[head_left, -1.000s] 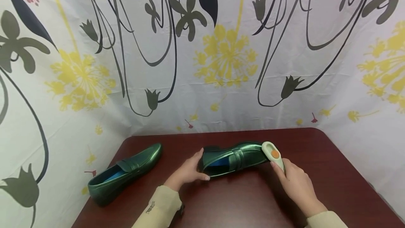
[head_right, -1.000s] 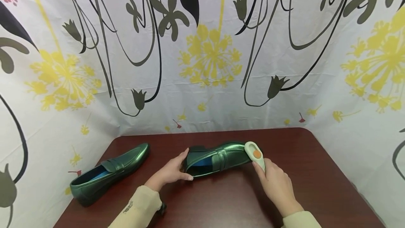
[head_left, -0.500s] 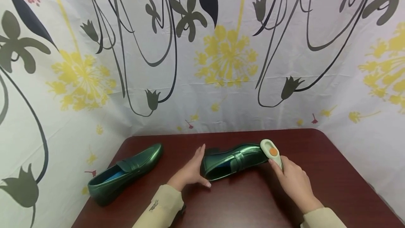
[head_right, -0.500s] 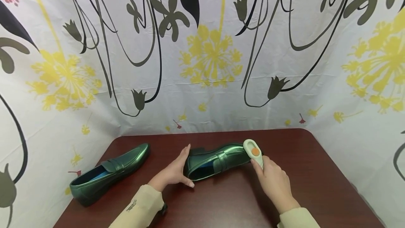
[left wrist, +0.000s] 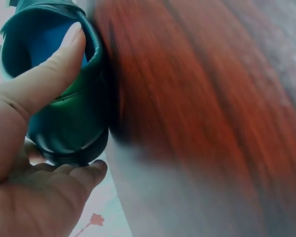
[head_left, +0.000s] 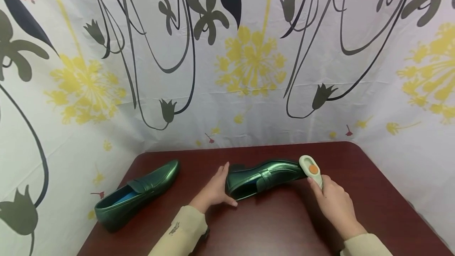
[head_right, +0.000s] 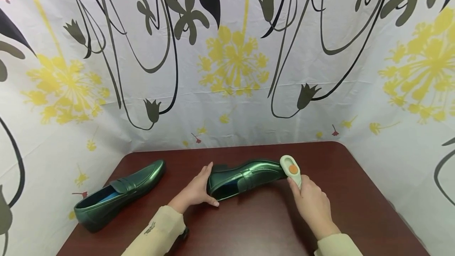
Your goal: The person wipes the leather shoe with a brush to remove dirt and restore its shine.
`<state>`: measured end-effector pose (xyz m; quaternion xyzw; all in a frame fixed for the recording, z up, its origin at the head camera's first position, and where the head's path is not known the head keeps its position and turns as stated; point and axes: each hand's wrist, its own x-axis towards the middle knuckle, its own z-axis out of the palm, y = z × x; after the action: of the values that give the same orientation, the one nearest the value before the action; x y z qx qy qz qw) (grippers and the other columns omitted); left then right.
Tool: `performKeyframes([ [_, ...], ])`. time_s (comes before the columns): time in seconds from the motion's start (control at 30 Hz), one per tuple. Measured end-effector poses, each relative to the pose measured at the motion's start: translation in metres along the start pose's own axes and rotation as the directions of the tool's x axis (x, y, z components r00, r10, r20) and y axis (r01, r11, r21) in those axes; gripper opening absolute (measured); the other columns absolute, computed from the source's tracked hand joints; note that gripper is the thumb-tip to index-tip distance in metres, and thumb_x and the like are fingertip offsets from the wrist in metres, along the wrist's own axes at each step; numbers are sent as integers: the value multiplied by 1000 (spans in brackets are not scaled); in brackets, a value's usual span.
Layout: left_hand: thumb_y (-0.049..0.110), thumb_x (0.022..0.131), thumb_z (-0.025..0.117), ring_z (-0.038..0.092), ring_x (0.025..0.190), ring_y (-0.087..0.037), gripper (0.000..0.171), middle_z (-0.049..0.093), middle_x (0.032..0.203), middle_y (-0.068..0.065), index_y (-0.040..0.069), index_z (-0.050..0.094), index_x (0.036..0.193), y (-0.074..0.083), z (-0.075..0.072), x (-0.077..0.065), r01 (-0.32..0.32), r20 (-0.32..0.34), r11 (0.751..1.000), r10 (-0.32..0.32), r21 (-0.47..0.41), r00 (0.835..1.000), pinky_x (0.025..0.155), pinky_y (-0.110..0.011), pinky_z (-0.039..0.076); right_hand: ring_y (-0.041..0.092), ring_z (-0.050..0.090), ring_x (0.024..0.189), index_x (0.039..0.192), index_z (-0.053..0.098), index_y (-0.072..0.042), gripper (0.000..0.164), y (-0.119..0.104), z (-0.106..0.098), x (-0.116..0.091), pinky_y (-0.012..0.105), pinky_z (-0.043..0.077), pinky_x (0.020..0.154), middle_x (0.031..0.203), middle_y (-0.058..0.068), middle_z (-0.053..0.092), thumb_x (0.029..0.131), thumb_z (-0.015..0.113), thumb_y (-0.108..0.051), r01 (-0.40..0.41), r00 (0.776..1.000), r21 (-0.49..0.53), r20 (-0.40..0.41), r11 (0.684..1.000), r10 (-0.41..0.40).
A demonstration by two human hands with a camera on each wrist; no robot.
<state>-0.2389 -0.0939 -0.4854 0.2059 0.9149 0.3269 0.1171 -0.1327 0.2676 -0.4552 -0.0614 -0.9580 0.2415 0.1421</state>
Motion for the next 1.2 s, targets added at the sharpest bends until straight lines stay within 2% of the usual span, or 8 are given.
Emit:
performKeyframes([
  [0.17,37,67,95,17,156,-37,134,10,170,-17,19,4,164,-4,-4,-4,-8,46,1000,9,-25,999,119,-59,30,37,66,76,114,57,3,64,0,0,1,49,45,55,87,15,66,104,40,-58,-26,999,-5,25,1000,26],
  [0.3,43,71,91,20,156,-33,125,16,170,-10,20,10,164,-7,-8,-8,-13,51,997,17,-79,999,119,-59,30,37,66,75,112,58,2,62,-4,2,0,49,45,54,86,15,67,104,41,-57,-23,999,-12,23,1000,24],
  [0.43,41,73,91,30,152,-33,121,20,169,-7,17,14,163,-8,-10,-9,-19,28,987,24,-158,999,117,-55,36,37,65,73,110,59,2,60,-8,3,0,48,44,53,84,14,66,104,42,-55,-12,1000,-8,9,1000,12],
  [0.6,30,71,94,43,145,-36,121,22,168,-12,13,16,162,-7,-8,-10,-12,11,963,15,-268,1000,110,-48,46,40,66,74,109,60,1,55,-15,8,1,51,45,54,86,17,68,104,46,-52,9,1000,-5,-15,1000,-9],
  [0.9,28,71,94,46,142,-36,118,23,167,-13,11,19,161,-9,-4,-12,-39,-24,966,34,-255,999,108,-46,48,34,63,67,105,60,0,43,-31,13,0,50,45,53,78,12,65,103,55,-43,61,997,-12,-41,998,-61],
  [1.03,27,71,94,46,142,-36,119,22,167,-13,11,19,161,-9,-3,-12,-49,-25,964,44,-261,999,107,-46,49,36,65,69,110,62,0,42,-40,14,0,50,46,53,83,15,68,102,57,-41,87,995,-13,-42,996,-87],
  [1.2,26,70,95,45,143,-36,119,22,167,-13,11,20,161,-10,-2,-11,-55,-24,963,50,-262,998,108,-46,48,36,66,68,113,62,0,41,-52,17,1,48,45,50,87,18,70,101,59,-39,98,995,-17,-2,995,-98],
])
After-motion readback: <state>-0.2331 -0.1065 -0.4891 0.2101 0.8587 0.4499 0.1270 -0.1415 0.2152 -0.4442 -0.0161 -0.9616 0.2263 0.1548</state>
